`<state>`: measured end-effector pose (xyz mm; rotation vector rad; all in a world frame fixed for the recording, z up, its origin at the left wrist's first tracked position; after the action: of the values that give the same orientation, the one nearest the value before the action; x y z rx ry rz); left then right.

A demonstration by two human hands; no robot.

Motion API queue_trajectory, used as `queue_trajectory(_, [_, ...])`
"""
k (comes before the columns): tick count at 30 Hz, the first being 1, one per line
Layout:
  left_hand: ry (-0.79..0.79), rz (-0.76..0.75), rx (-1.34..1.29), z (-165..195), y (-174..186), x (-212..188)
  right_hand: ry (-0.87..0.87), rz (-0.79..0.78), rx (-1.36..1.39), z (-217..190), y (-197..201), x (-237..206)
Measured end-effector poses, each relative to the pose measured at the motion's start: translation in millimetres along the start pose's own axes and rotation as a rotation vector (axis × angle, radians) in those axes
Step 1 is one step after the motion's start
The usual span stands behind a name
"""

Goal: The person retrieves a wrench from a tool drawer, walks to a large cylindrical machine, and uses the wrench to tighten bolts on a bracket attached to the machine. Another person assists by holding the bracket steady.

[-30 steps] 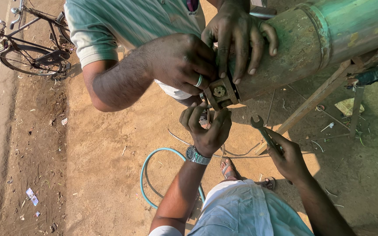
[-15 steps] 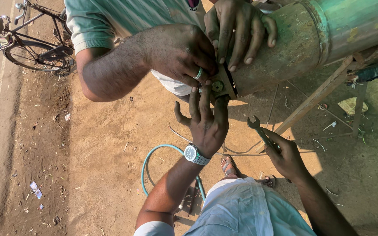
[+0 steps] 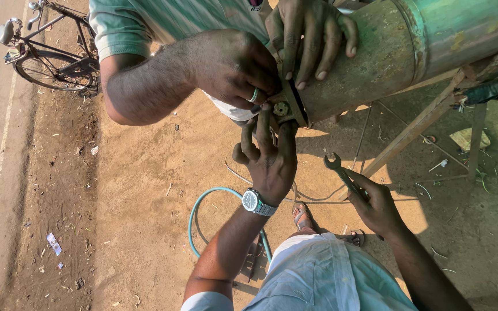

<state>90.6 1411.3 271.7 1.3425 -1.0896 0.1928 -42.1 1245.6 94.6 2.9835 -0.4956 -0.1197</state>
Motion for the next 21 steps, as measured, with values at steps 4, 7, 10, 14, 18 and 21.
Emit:
queue_trajectory(4, [-0.025, 0.073, -0.021, -1, -6, -3, 0.003, -0.022, -0.016, 0, -2, -3])
queue_trajectory(7, [-0.033, 0.115, -0.068, -1, -3, -3, 0.014, -0.023, -0.013, 1, -3, -7])
queue_trajectory(10, [0.011, 0.002, -0.094, -3, -3, 1, 0.007, -0.025, -0.002, 3, -4, -9])
queue_trajectory(14, [0.005, -0.137, -0.14, 3, 1, 6, 0.021, -0.04, 0.014, 5, -5, -14])
queue_trajectory(18, [0.068, -0.287, -0.171, 7, -4, 7, 0.006, -0.05, 0.0, 8, -5, -19])
queue_trajectory(21, [0.037, -0.338, -0.15, 9, -6, 8, 0.0, -0.056, -0.005, 7, -4, -24])
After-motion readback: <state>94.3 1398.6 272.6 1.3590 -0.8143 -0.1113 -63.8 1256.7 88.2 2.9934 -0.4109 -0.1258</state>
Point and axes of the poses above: each hand's wrist, its own x-axis towards the middle knuckle, its own y-axis out of the back of the hand, z = x × y, the point moved 6 cm from there along x, towards the middle knuckle, and after that the axes turned 11 degrees about x, right-handed, at the moved point
